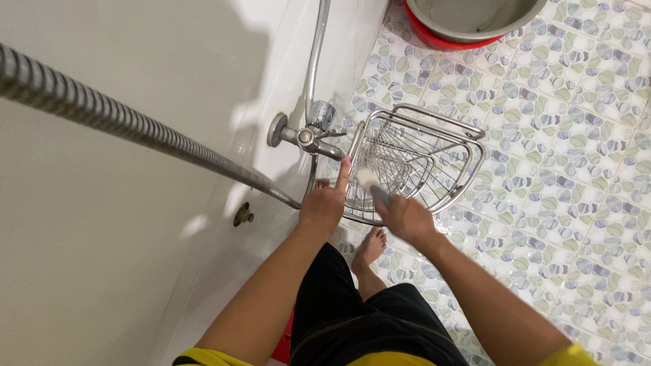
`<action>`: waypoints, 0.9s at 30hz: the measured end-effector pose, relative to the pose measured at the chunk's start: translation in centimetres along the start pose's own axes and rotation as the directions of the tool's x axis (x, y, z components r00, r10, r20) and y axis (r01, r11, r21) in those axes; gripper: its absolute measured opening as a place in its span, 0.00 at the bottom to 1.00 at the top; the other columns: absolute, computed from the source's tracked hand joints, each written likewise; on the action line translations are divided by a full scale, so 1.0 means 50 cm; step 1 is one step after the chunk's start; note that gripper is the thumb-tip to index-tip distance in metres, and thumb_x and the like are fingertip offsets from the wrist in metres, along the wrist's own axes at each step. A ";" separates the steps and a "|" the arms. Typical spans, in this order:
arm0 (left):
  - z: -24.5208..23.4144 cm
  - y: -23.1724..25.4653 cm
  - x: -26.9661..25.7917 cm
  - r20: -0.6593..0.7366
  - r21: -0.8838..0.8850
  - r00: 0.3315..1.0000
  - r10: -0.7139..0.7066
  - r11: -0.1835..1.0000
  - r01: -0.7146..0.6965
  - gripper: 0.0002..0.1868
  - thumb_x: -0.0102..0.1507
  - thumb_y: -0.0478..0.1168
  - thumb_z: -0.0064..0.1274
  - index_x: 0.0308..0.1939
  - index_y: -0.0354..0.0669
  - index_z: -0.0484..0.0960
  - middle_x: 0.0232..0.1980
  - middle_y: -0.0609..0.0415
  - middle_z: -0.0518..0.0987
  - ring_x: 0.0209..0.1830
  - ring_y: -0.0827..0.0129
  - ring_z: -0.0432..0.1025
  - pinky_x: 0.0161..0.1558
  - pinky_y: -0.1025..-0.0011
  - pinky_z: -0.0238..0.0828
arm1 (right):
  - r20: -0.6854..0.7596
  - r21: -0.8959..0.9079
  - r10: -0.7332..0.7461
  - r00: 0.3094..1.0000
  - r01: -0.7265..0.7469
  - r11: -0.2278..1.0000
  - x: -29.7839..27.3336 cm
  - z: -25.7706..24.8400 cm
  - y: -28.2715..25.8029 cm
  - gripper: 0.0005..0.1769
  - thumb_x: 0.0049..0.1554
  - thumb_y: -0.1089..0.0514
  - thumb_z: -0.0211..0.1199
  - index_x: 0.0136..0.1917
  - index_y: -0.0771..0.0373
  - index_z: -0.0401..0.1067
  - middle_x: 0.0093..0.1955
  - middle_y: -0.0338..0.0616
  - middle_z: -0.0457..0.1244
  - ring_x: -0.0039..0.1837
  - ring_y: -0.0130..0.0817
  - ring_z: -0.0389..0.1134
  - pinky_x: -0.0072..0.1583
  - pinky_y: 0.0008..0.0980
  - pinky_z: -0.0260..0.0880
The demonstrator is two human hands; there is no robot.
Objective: The person cleans a metal corner shower shelf by scrubbing it with a brush under running water from a faucet, then places the brush onto a wall-mounted organizer.
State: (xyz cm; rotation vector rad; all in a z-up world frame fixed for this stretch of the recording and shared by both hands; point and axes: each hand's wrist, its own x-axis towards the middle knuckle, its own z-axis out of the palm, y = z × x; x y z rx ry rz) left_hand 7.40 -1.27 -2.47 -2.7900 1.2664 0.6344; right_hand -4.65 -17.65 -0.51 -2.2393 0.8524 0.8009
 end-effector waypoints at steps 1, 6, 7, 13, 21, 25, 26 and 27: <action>-0.001 0.001 -0.003 0.005 -0.006 1.000 0.013 1.000 -0.013 0.53 0.61 0.31 0.45 0.81 0.46 0.27 0.48 0.29 0.82 0.55 0.43 0.76 0.51 0.56 0.77 | 0.005 -0.003 0.004 1.000 -0.004 1.000 -0.025 0.015 0.014 0.33 0.64 0.33 0.46 0.51 0.65 0.75 0.44 0.65 0.71 0.50 0.56 0.77 0.53 0.52 0.76; -0.024 0.014 -0.014 0.085 -0.022 0.996 -0.034 0.999 0.036 0.50 0.66 0.32 0.43 0.83 0.47 0.27 0.49 0.32 0.83 0.54 0.45 0.78 0.55 0.55 0.76 | 0.068 -0.031 -0.025 0.997 0.027 0.999 -0.057 0.030 0.053 0.33 0.64 0.32 0.46 0.54 0.63 0.75 0.44 0.57 0.71 0.49 0.52 0.76 0.52 0.51 0.74; -0.024 0.014 -0.013 0.118 -0.020 0.992 -0.047 0.999 0.050 0.49 0.66 0.31 0.42 0.83 0.48 0.27 0.49 0.34 0.84 0.54 0.46 0.78 0.57 0.55 0.75 | 0.042 -0.082 -0.072 0.997 0.075 0.994 -0.039 0.019 0.056 0.28 0.65 0.35 0.43 0.67 0.51 0.67 0.46 0.56 0.70 0.48 0.53 0.75 0.52 0.53 0.74; 0.013 -0.002 -0.012 0.005 -0.024 1.000 -0.025 0.999 0.025 0.50 0.63 0.31 0.43 0.81 0.48 0.27 0.55 0.28 0.79 0.54 0.44 0.77 0.52 0.56 0.76 | -0.214 0.081 0.031 0.976 -0.014 0.997 0.082 -0.085 0.057 0.33 0.64 0.33 0.50 0.53 0.65 0.78 0.48 0.63 0.71 0.53 0.59 0.73 0.56 0.52 0.72; -0.018 0.012 -0.020 0.056 -0.020 0.997 -0.047 0.999 0.048 0.49 0.65 0.32 0.42 0.83 0.48 0.28 0.50 0.31 0.82 0.49 0.47 0.79 0.50 0.56 0.77 | -0.185 -0.026 0.042 0.982 -0.048 0.999 -0.041 -0.013 0.113 0.32 0.63 0.34 0.51 0.49 0.65 0.77 0.41 0.65 0.70 0.47 0.61 0.75 0.51 0.54 0.76; -0.070 0.011 -0.022 0.159 -0.006 0.984 -0.079 0.997 0.081 0.43 0.68 0.33 0.39 0.84 0.49 0.36 0.44 0.40 0.83 0.43 0.52 0.81 0.43 0.54 0.78 | -0.113 -0.027 0.083 0.990 -0.086 0.996 -0.108 -0.013 0.146 0.31 0.61 0.34 0.51 0.48 0.65 0.76 0.42 0.63 0.71 0.49 0.60 0.74 0.54 0.54 0.74; -0.078 0.006 -0.010 0.164 -0.008 0.984 -0.075 0.997 0.077 0.43 0.68 0.33 0.39 0.84 0.49 0.36 0.44 0.40 0.83 0.43 0.52 0.81 0.43 0.54 0.78 | -0.078 -0.012 0.091 0.993 -0.092 0.996 -0.115 -0.008 0.148 0.32 0.61 0.34 0.51 0.48 0.65 0.77 0.43 0.61 0.71 0.51 0.60 0.74 0.55 0.54 0.73; -0.083 -0.001 0.007 0.220 0.007 0.968 -0.123 0.992 0.124 0.42 0.69 0.31 0.38 0.84 0.49 0.39 0.41 0.40 0.83 0.41 0.52 0.82 0.41 0.57 0.80 | -0.075 -0.011 0.096 0.993 -0.097 0.995 -0.114 -0.001 0.146 0.32 0.61 0.34 0.51 0.48 0.65 0.77 0.43 0.61 0.71 0.51 0.60 0.74 0.55 0.54 0.73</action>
